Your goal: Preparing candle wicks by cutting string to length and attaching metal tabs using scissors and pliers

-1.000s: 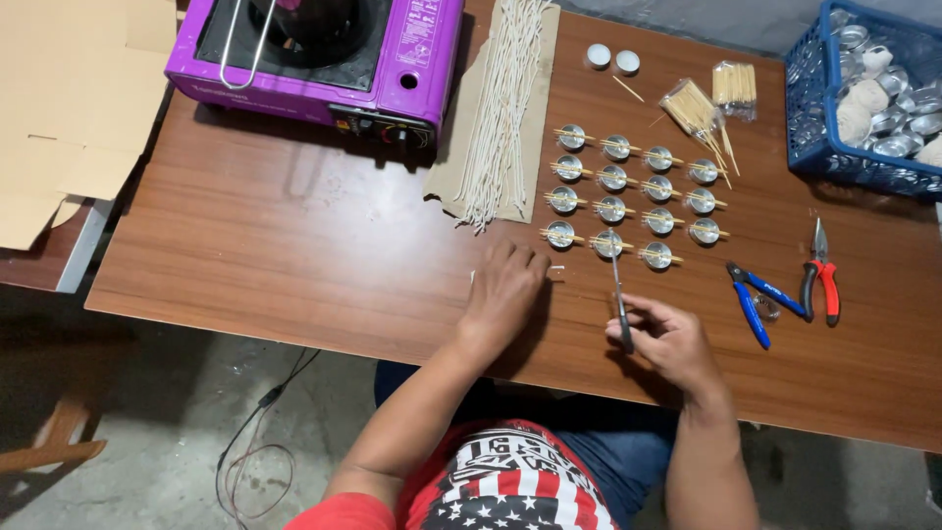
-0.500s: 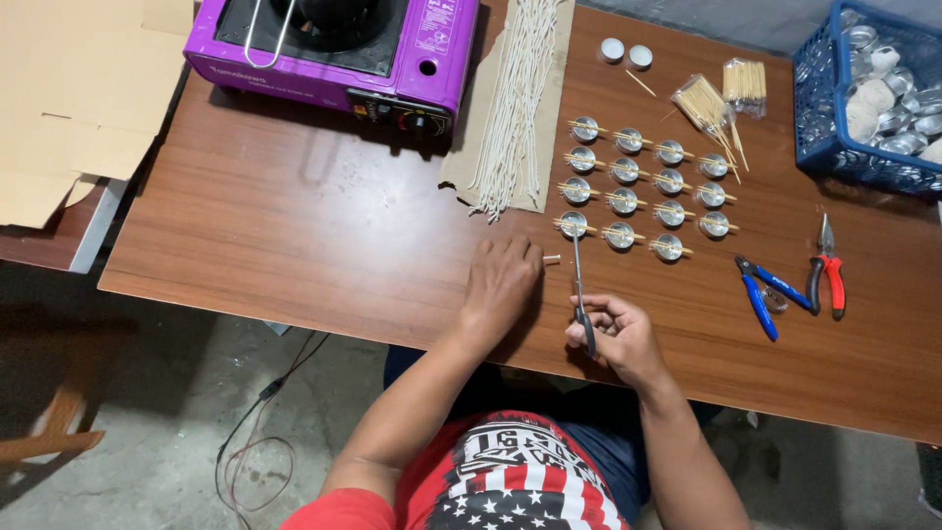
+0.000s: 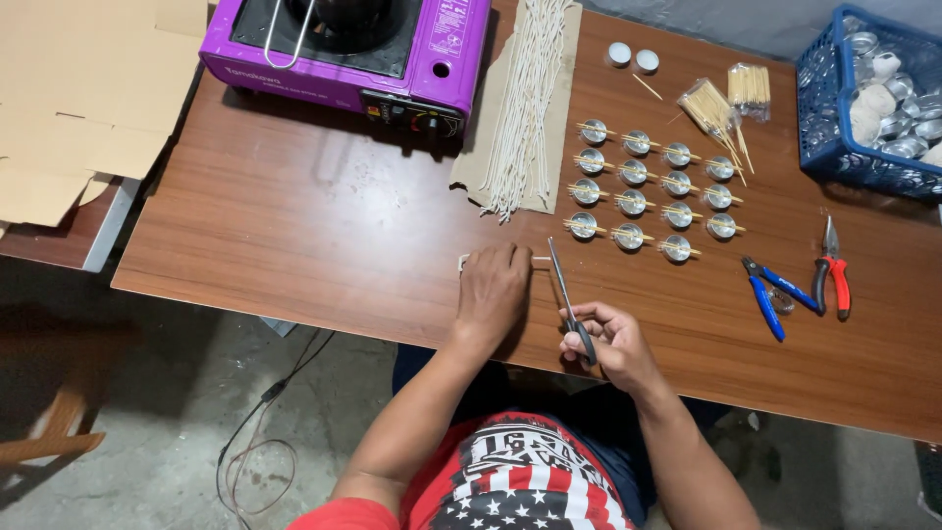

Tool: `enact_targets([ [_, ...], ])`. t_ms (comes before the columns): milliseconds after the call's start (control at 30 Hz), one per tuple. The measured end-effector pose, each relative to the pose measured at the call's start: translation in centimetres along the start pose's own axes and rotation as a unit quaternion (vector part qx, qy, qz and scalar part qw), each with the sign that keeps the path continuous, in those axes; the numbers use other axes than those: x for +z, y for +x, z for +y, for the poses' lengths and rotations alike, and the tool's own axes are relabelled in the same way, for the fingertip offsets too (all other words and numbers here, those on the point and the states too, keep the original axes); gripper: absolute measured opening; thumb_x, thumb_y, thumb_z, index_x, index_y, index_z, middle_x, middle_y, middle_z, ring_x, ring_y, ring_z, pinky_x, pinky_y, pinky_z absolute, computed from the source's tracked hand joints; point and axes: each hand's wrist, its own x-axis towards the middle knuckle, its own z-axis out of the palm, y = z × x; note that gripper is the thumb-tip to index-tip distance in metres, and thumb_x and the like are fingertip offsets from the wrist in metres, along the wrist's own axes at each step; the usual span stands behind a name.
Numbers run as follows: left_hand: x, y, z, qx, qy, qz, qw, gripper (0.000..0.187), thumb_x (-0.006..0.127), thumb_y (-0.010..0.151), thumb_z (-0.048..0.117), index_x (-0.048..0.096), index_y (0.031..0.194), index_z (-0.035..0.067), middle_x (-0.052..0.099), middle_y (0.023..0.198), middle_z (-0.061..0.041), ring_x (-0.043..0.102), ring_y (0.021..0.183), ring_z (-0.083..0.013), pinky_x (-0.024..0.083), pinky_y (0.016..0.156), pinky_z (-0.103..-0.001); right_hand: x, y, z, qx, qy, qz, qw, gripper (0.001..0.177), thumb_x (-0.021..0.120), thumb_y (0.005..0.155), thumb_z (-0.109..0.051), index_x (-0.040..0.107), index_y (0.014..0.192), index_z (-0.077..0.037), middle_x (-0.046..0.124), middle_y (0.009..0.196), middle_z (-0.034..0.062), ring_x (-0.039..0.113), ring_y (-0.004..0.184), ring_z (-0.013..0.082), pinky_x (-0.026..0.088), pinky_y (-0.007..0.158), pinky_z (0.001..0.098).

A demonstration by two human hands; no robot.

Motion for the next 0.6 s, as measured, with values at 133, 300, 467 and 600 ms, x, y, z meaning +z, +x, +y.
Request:
enact_targets([
  [133, 0.9, -0.9, -0.6, -0.013, -0.028, 0.002, 1.0, 0.01, 0.067, 0.091, 0.024, 0.064, 0.098, 0.017, 0.061, 0.085, -0.002, 0.067, 0.076, -0.0228, 0.048, 0.065, -0.034, 2.1, -1.2, -1.2, 0.02, 0.044, -0.009, 0.999, 0.048, 0.079, 0.079, -0.011, 0.063, 0.118, 0.012, 0.071, 0.067, 0.0265, 0.071, 0.054, 0.0254, 0.051, 0.032, 0.0249],
  [300, 1.8, -1.6, -1.2, -0.028, -0.056, 0.039, 0.997, 0.014, 0.067, 0.088, 0.017, 0.065, 0.101, 0.016, 0.059, 0.087, -0.002, 0.064, 0.074, -0.0235, 0.044, 0.061, -0.035, 4.2, -2.6, -0.3, 0.036, 0.101, -0.006, 0.994, 0.047, 0.076, 0.082, -0.015, 0.061, 0.116, 0.012, 0.069, 0.064, 0.0282, 0.071, 0.052, 0.0273, 0.053, 0.031, 0.027],
  [467, -0.1, -0.9, -0.8, -0.035, -0.053, 0.057, 0.996, 0.011, 0.07, 0.087, 0.02, 0.066, 0.096, 0.018, 0.06, 0.086, -0.001, 0.063, 0.073, -0.0223, 0.043, 0.061, -0.035, 3.9, -2.5, 0.5, 0.035, 0.108, -0.003, 0.994, 0.048, 0.075, 0.083, -0.017, 0.06, 0.118, 0.012, 0.069, 0.065, 0.0283, 0.071, 0.053, 0.0273, 0.055, 0.032, 0.0279],
  [600, -1.9, -0.2, -0.5, -0.034, -0.052, 0.078, 0.995, 0.011, 0.072, 0.086, 0.021, 0.067, 0.096, 0.021, 0.062, 0.086, 0.001, 0.063, 0.072, -0.021, 0.043, 0.063, -0.034, 3.5, -2.2, 0.0, 0.031, 0.089, -0.009, 0.996, 0.046, 0.075, 0.084, -0.018, 0.06, 0.117, 0.01, 0.069, 0.065, 0.0275, 0.072, 0.053, 0.0269, 0.056, 0.033, 0.0277],
])
